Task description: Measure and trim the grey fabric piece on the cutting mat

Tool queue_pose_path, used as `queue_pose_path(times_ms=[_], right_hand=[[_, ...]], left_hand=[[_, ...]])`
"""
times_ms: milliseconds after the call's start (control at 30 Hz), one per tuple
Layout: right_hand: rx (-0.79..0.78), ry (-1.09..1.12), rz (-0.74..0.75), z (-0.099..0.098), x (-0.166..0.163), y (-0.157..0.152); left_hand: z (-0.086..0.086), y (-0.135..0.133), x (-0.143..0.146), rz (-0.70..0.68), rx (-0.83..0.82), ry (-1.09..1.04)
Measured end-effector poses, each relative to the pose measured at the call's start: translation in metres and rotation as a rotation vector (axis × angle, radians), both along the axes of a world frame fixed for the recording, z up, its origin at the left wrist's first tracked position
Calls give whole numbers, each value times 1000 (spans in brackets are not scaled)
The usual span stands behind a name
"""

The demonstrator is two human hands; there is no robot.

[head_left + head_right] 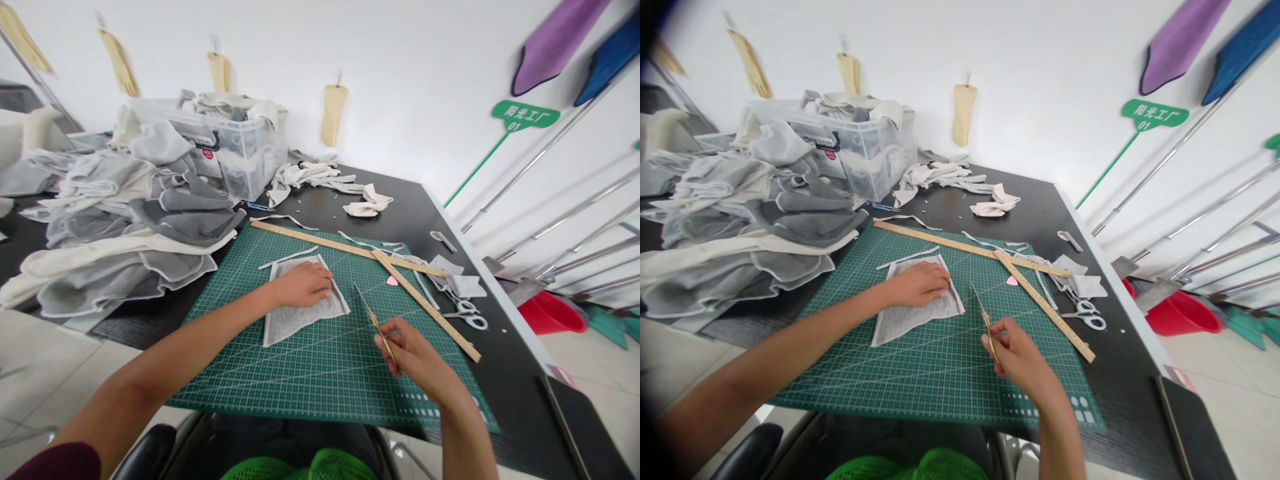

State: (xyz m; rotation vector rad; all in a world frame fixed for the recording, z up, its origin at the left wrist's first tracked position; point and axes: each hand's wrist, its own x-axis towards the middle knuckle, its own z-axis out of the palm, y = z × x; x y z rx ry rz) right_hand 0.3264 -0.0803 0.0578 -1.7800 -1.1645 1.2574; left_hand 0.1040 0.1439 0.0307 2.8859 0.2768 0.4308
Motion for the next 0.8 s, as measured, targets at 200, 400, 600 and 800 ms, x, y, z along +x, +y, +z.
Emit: queue_pose_path(times_ms=[200, 400, 600, 800], right_hand=[[23, 3, 33, 15, 1, -8], [-73, 49, 199, 40, -12, -25], [-99, -91, 254, 29, -21, -21], [-103, -251, 256, 31, -19, -22]], left_hand=[[1, -11, 3, 119, 52, 27], [-12, -10, 2, 102, 15, 17], [-16, -13, 0, 112, 45, 75], [-14, -14, 0, 107, 45, 43]])
